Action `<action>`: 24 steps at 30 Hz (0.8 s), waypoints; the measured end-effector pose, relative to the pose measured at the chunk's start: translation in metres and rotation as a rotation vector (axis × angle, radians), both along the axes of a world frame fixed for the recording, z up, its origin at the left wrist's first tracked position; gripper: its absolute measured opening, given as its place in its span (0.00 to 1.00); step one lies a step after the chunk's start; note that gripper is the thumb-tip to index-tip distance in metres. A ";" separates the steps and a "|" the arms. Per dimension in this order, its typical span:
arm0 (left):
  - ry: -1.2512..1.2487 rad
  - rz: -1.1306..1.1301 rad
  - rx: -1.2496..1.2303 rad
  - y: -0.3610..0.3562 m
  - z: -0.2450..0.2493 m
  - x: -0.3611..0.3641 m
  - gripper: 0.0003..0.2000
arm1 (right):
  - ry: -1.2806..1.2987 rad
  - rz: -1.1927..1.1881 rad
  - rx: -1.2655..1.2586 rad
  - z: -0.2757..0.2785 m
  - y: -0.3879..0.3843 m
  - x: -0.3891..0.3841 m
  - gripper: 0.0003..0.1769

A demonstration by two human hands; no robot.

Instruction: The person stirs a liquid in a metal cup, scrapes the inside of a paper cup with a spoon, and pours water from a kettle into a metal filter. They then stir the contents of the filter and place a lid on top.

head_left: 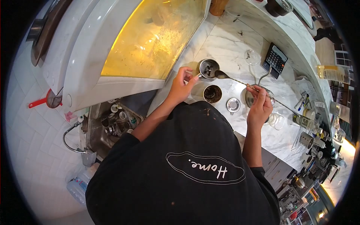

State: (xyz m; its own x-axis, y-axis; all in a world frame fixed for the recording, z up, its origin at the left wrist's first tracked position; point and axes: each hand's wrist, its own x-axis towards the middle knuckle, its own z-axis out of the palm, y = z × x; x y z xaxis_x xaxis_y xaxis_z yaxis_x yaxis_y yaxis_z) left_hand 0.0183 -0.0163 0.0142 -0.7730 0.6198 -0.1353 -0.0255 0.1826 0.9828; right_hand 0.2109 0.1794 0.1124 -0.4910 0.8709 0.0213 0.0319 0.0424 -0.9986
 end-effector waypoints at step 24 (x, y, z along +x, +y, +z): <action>0.397 -0.391 -0.093 0.017 -0.041 0.061 0.43 | -0.328 0.187 0.177 -0.041 -0.059 0.037 0.13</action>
